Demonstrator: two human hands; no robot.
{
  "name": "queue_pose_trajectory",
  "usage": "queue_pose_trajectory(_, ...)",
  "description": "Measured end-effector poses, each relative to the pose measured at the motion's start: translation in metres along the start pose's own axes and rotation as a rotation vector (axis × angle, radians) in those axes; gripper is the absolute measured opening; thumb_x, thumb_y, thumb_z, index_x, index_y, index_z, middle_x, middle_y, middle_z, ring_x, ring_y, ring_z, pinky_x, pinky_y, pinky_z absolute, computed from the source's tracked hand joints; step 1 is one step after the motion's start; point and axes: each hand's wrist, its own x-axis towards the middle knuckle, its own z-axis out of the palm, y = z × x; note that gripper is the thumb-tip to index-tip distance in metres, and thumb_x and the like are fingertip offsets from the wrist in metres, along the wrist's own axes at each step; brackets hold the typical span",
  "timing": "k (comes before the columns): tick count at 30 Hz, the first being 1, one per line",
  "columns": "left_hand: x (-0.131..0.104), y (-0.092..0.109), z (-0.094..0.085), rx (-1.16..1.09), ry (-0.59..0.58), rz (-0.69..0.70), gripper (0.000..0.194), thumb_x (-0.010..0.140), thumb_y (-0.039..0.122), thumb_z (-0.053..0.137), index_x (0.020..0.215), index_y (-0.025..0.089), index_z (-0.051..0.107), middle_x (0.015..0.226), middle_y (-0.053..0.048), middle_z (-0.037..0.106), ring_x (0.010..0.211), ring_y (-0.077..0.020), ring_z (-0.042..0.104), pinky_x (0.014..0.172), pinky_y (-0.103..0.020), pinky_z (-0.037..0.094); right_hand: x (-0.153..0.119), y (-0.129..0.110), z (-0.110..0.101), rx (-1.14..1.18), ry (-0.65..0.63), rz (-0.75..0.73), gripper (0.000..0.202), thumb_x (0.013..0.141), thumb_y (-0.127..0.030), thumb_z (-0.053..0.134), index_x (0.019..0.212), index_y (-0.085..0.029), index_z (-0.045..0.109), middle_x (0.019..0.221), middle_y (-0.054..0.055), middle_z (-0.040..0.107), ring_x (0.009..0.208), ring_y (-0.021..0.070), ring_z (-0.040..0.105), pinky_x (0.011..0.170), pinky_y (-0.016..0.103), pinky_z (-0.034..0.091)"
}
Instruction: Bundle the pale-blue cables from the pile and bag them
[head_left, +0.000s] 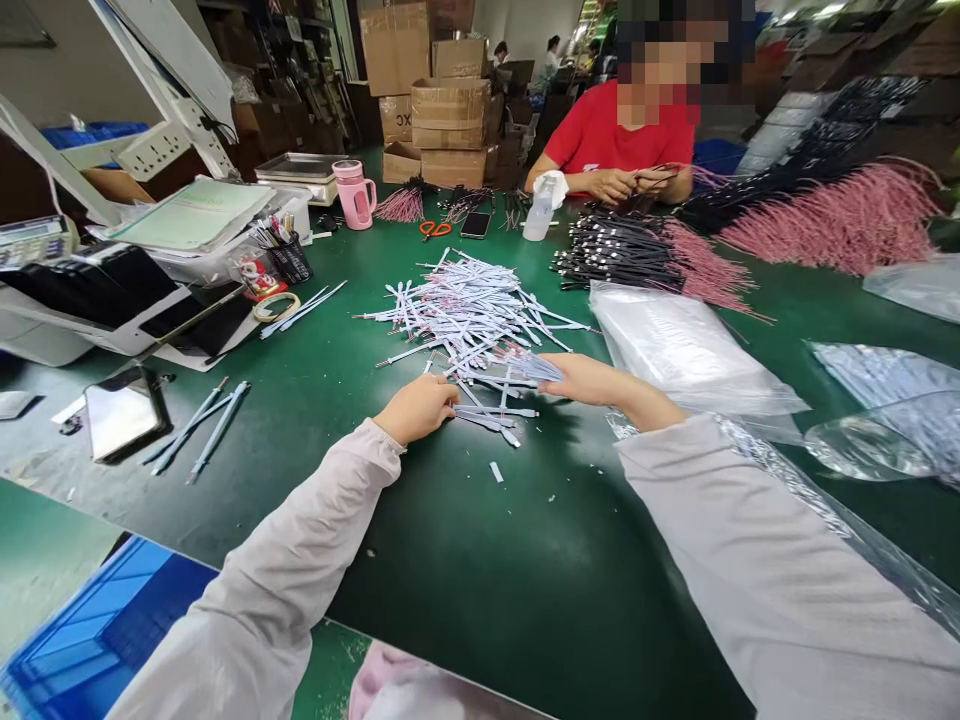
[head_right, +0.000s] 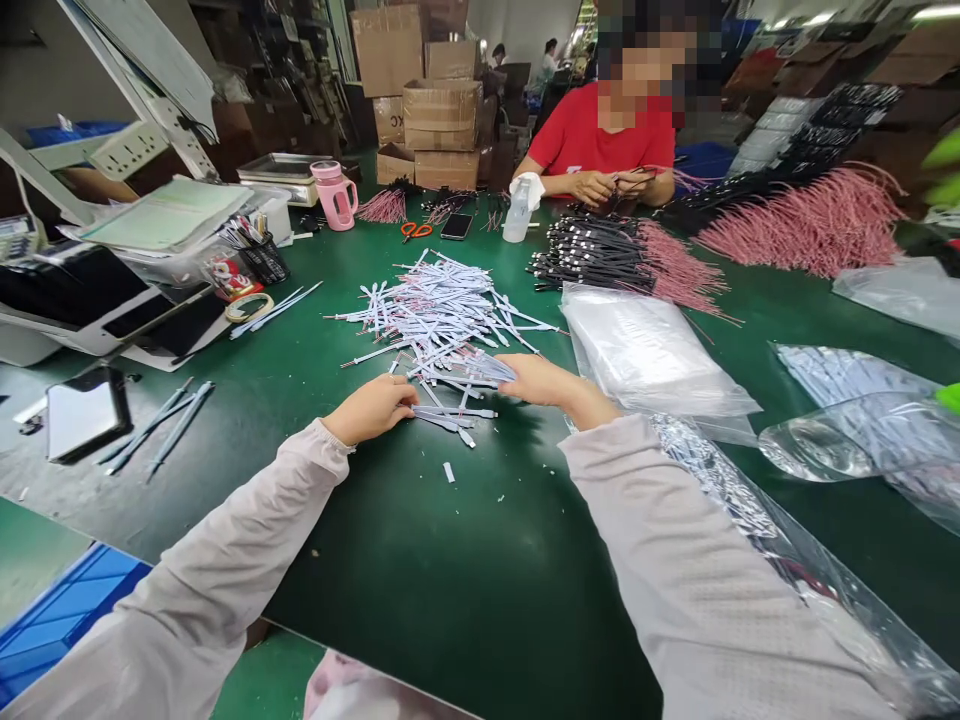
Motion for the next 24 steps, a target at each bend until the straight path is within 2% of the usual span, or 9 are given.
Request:
queue_pose_trajectory(6,0.0,0.0,0.001,0.008,0.003,-0.005,0.01,0.082,0.022,0.053,0.088,0.018,0.061,0.09,-0.005,0.059,0.088,-0.021,0.053,0.075,-0.03,0.043,0.025,-0.016,0.011,-0.037,-0.022,-0.024,0.036,0.075,-0.035,0.059,0.107,-0.019,0.056,0.108,0.004,0.062,0.095,0.0209,0.057,0.077,0.025,0.041)
queue_pose_trajectory(9,0.0,0.0,0.002,0.013,0.007,-0.004,0.011,0.082,0.022,0.054,0.088,0.018,0.061,0.092,-0.006,0.059,0.09,-0.0217,0.053,0.077,-0.031,0.043,0.035,-0.027,0.015,-0.102,-0.05,-0.022,0.034,0.071,-0.029,0.063,0.103,-0.018,0.058,0.102,0.006,0.064,0.091,0.0207,0.058,0.073,0.024,0.041)
queue_pose_trajectory(13,-0.002,0.0,0.0,0.015,0.017,0.002,0.012,0.081,0.026,0.056,0.088,0.018,0.061,0.094,-0.007,0.058,0.091,-0.0225,0.052,0.076,-0.031,0.043,0.036,-0.036,0.018,-0.211,-0.095,-0.002,0.012,0.066,-0.017,0.063,0.077,-0.014,0.062,0.086,0.009,0.064,0.077,0.0203,0.059,0.064,0.024,0.038)
queue_pose_trajectory(16,-0.002,0.001,0.001,0.01,0.028,0.005,0.012,0.082,0.025,0.054,0.088,0.018,0.061,0.093,-0.006,0.058,0.09,-0.0221,0.052,0.077,-0.031,0.043,0.027,-0.038,0.02,-0.247,-0.075,0.025,0.011,0.067,-0.017,0.06,0.078,-0.014,0.06,0.086,0.01,0.062,0.074,0.0196,0.058,0.06,0.023,0.036)
queue_pose_trajectory(20,0.0,0.003,0.006,-0.001,0.049,-0.005,0.013,0.083,0.024,0.053,0.09,0.019,0.062,0.094,-0.006,0.059,0.093,-0.022,0.052,0.077,-0.03,0.044,0.016,-0.049,0.027,-0.205,-0.02,0.043,0.019,0.079,-0.029,0.049,0.092,-0.017,0.056,0.088,0.006,0.063,0.077,0.0187,0.058,0.06,0.023,0.036)
queue_pose_trajectory(22,0.002,0.003,0.008,-0.006,0.062,-0.015,0.014,0.082,0.026,0.054,0.092,0.019,0.062,0.096,-0.006,0.059,0.094,-0.0217,0.052,0.08,-0.03,0.044,0.015,-0.059,0.035,-0.182,0.002,0.066,0.028,0.078,-0.04,0.051,0.095,-0.017,0.055,0.091,0.006,0.063,0.08,0.0204,0.059,0.059,0.023,0.036)
queue_pose_trajectory(24,0.003,0.0,0.008,-0.008,0.067,-0.028,0.015,0.082,0.027,0.055,0.092,0.02,0.063,0.097,-0.005,0.059,0.096,-0.021,0.052,0.083,-0.03,0.043,0.017,-0.07,0.044,-0.174,-0.003,0.09,0.032,0.074,-0.044,0.055,0.091,-0.017,0.056,0.088,0.007,0.064,0.079,0.022,0.059,0.056,0.024,0.035)
